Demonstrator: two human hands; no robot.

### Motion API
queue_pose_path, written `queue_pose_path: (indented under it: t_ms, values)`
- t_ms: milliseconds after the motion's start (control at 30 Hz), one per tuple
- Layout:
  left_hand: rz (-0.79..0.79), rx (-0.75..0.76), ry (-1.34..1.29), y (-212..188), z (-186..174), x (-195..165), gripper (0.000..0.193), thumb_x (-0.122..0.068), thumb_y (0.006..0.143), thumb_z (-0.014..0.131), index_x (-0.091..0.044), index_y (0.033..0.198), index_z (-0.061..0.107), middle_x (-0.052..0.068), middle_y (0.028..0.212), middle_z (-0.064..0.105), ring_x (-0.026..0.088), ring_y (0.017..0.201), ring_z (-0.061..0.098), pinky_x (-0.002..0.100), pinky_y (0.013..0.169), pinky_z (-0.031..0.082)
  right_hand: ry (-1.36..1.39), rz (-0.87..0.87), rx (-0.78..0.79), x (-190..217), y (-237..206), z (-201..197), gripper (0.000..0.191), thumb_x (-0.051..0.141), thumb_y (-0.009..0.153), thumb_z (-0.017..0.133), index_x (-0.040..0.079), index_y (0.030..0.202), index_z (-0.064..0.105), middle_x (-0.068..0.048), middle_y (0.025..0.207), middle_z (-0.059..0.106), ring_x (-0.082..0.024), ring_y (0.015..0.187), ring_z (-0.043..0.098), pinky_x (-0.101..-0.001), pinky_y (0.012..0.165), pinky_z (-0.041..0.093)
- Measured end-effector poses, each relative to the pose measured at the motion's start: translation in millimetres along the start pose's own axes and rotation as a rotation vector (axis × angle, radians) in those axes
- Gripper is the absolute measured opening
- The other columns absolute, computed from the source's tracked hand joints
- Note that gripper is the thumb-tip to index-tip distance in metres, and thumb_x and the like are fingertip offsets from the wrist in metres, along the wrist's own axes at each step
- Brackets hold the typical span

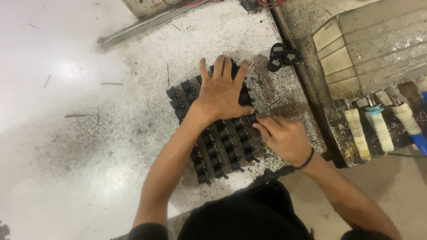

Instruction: The person gathers black plastic coil bobbins from a pile and arranges them into a grid of rows on the workbench, then uses a soldering iron to solder wire leads onto each bobbin, working through the grid one at a time while smoke rises from the solder joints.

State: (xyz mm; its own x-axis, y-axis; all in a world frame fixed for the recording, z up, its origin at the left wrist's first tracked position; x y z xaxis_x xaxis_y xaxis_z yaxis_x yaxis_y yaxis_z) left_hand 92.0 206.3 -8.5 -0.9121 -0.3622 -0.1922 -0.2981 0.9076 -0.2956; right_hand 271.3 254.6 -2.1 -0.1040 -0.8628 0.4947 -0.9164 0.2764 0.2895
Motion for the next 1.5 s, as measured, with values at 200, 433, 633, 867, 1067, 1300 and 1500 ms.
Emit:
queue_pose_path:
  t_ms: [200, 433, 633, 867, 1067, 1300, 1500]
  values:
    - [-0.01, -0.011, 0.011, -6.3, -10.5, -2.1, 0.125, -0.076, 0.065, 0.076, -0.016, 0.159, 0.019, 0.033, 0.155, 0.027, 0.046, 0.15, 0.014, 0.081, 0.11, 0.005, -0.509, -0.049, -0.127, -35.3, 77.8, -22.3, 0.027, 0.029, 0.093, 0.08, 0.003, 0.094, 0.073, -0.012, 0.087, 0.068, -0.028, 0.079, 0.068, -0.0405, 0.069, 0.053]
    - [0.072, -0.47, 0.001, -57.6, -24.1, -40.0, 0.081, -0.049, 0.069, 0.082, -0.007, 0.134, 0.058, 0.017, 0.139, 0.054, 0.033, 0.134, 0.046, 0.072, 0.107, 0.027, -0.5, -0.071, -0.047, -52.2, 63.0, -15.7, 0.013, 0.012, 0.082, 0.076, 0.005, 0.092, 0.072, -0.013, 0.091, 0.068, -0.03, 0.09, 0.068, -0.0429, 0.082, 0.054]
    - [0.176, -0.63, -0.092, -86.8, 7.1, -66.6, 0.009, -0.017, 0.082, 0.076, -0.012, 0.088, 0.074, 0.002, 0.094, 0.067, 0.024, 0.1, 0.059, 0.052, 0.095, 0.039, 0.126, 0.142, 0.048, -32.4, -20.1, -37.4, 0.01, 0.011, 0.086, 0.077, 0.004, 0.093, 0.074, -0.014, 0.093, 0.077, -0.023, 0.069, 0.075, -0.0324, 0.057, 0.058]
    - [0.205, -0.674, -0.202, -83.6, 8.8, -63.8, 0.006, -0.014, 0.083, 0.075, -0.012, 0.088, 0.073, -0.002, 0.091, 0.067, 0.023, 0.095, 0.058, 0.048, 0.092, 0.039, 0.027, -0.09, -0.117, 0.6, -31.5, -9.8, 0.014, 0.012, 0.085, 0.078, 0.001, 0.088, 0.071, -0.014, 0.092, 0.074, -0.028, 0.075, 0.072, -0.0345, 0.063, 0.058]
    - [0.209, -0.666, -0.136, -85.7, 6.9, -69.1, 0.005, -0.011, 0.082, 0.075, -0.011, 0.087, 0.073, 0.0, 0.089, 0.066, 0.023, 0.096, 0.058, 0.049, 0.094, 0.039, -0.628, -0.166, -0.11, -50.3, 36.2, -42.4, 0.02, 0.009, 0.085, 0.069, 0.003, 0.101, 0.077, -0.013, 0.1, 0.074, -0.022, 0.082, 0.071, -0.0359, 0.073, 0.054]
    - [0.287, -0.705, -0.127, -102.8, -0.5, -73.4, 0.011, -0.01, 0.079, 0.075, -0.01, 0.089, 0.073, 0.0, 0.095, 0.067, 0.021, 0.098, 0.057, 0.05, 0.098, 0.038, -0.671, -0.203, -0.069, -56.7, 35.1, -57.0, 0.01, 0.006, 0.085, 0.072, 0.001, 0.093, 0.076, -0.011, 0.091, 0.068, -0.024, 0.086, 0.068, -0.0367, 0.082, 0.052]
    - [0.267, -0.637, -0.199, -97.8, 12.6, -78.0, 0.006, -0.014, 0.081, 0.078, -0.011, 0.084, 0.073, 0.0, 0.089, 0.066, 0.023, 0.095, 0.057, 0.052, 0.097, 0.038, -0.011, -0.126, -0.056, 5.4, -55.5, -45.6, 0.01, 0.007, 0.082, 0.08, 0.0, 0.087, 0.074, -0.009, 0.082, 0.07, -0.02, 0.069, 0.066, -0.0342, 0.065, 0.053]
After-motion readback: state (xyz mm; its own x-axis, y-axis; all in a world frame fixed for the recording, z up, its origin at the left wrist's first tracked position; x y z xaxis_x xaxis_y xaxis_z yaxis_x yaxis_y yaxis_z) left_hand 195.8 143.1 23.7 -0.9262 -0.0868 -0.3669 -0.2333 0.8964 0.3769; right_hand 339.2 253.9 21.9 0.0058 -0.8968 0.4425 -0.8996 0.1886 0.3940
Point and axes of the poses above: each hand's wrist, its own y-axis towards the middle knuckle, its own z-axis out of the palm, x = y × z, the point moved 5 cm from there along y, towards the middle knuckle
